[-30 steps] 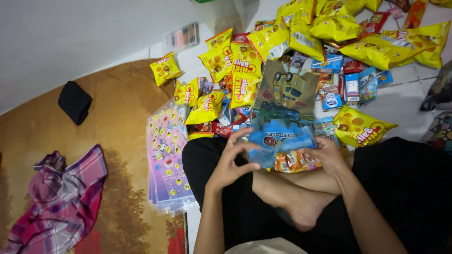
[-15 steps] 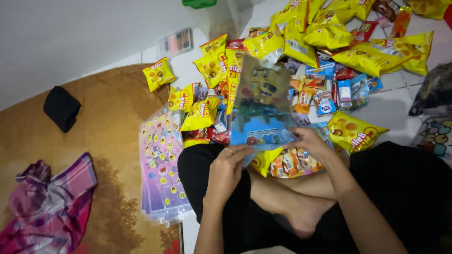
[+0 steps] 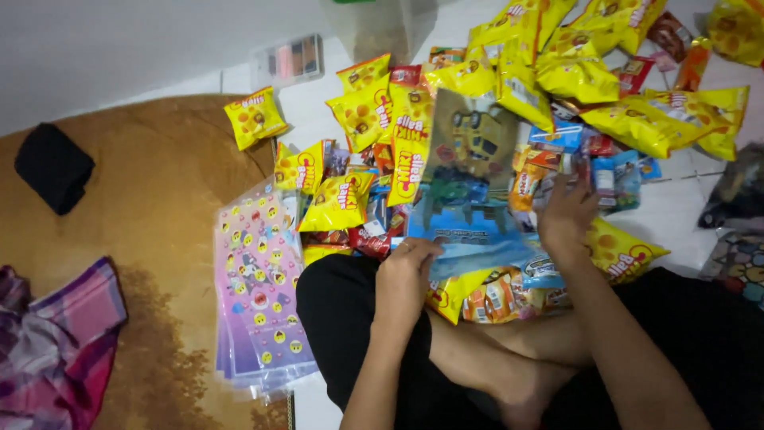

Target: Packing small yellow snack packets into a larger clear plastic bag while sitting on the floor.

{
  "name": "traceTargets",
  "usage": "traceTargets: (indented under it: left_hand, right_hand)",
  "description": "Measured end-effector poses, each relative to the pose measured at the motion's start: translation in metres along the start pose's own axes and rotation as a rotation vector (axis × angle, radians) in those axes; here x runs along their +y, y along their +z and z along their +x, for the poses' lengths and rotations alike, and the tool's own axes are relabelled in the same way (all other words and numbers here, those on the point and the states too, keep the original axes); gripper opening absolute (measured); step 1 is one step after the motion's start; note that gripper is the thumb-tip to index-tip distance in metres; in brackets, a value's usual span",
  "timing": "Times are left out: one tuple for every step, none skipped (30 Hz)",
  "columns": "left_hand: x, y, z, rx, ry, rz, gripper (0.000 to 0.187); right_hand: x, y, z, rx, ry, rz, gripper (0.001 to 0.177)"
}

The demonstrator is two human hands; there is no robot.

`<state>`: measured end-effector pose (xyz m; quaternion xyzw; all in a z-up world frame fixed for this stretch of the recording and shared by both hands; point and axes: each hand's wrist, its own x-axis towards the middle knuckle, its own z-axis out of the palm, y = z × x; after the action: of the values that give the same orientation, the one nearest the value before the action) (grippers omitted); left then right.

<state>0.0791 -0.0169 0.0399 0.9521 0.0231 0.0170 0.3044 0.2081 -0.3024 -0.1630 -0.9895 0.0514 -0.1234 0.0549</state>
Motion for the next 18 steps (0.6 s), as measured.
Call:
traceTargets:
  left_hand:
    - [-0.002, 0.003, -0.002, -0.009, 0.0, 0.026, 0.018]
    - [-0.004, 0.001, -0.002, -0.005, -0.013, 0.023, 0.018]
    - [-0.005, 0.0, -0.004, -0.023, -0.015, 0.022, 0.02]
    - [-0.007, -0.003, -0.007, -0.04, -0.016, 0.022, 0.024]
    - [-0.005, -0.008, -0.01, -0.036, -0.03, 0.021, 0.024]
    - [-0.003, -0.013, -0.012, -0.041, -0.026, -0.012, 0.029]
    - [0.0, -0.018, -0.015, -0.045, -0.022, -0.045, 0.036]
    - [0.0, -0.023, -0.018, -0.04, -0.029, -0.049, 0.036]
    - [0.002, -0.027, -0.022, -0.035, 0.022, -0.092, 0.046]
    - [0.005, -0.031, -0.022, -0.027, 0.079, -0.135, 0.057]
    - [0.009, -0.035, -0.022, -0.017, 0.079, -0.139, 0.057]
    - [0.013, -0.037, -0.024, 0.004, 0.09, -0.109, 0.06]
    - [0.018, -0.038, -0.025, 0.025, 0.1, -0.08, 0.063]
    - [0.021, -0.036, -0.027, 0.026, 0.104, -0.085, 0.063]
    - [0.024, -0.033, -0.03, 0.063, 0.138, -0.082, 0.063]
    - [0.027, -0.032, -0.032, 0.102, 0.172, -0.076, 0.064]
    - [0.031, -0.032, -0.034, 0.105, 0.178, -0.079, 0.064]
    - [0.035, -0.033, -0.036, 0.095, 0.176, -0.071, 0.063]
  right_hand:
    - [-0.009, -0.004, 0.0, 0.009, 0.049, -0.045, 0.077]
    - [-0.008, 0.005, 0.0, 0.003, 0.035, -0.046, 0.077]
    - [-0.007, 0.013, -0.001, -0.023, 0.049, -0.015, 0.06]
    - [-0.006, 0.02, -0.003, -0.049, 0.062, 0.017, 0.043]
    - [0.001, 0.031, 0.0, -0.055, 0.049, 0.018, 0.043]
    - [0.009, 0.041, 0.003, -0.064, 0.062, 0.094, 0.046]
    - [0.017, 0.05, 0.005, -0.074, 0.075, 0.171, 0.05]
    - [0.018, 0.029, 0.004, -0.074, 0.066, 0.169, 0.05]
    - [0.02, 0.007, 0.003, -0.168, 0.247, 0.678, 0.046]
    - [0.022, -0.015, 0.005, -0.261, 0.421, 1.192, 0.051]
    - [0.022, -0.039, 0.003, -0.259, 0.41, 1.19, 0.051]
    - [0.024, -0.064, -0.003, -0.385, 0.487, 1.664, 0.045]
    - [0.026, -0.089, -0.009, -0.518, 0.563, 2.141, 0.043]
    - [0.019, -0.12, -0.015, -0.513, 0.559, 2.137, 0.043]
    - [0.011, -0.151, -0.022, -0.496, 0.468, 2.052, 0.055]
    - [0.002, -0.181, -0.029, -0.478, 0.377, 1.968, 0.067]
    - [-0.005, -0.203, -0.033, -0.472, 0.372, 1.967, 0.067]
    - [-0.013, -0.224, -0.039, -0.461, 0.19, 1.954, 0.062]
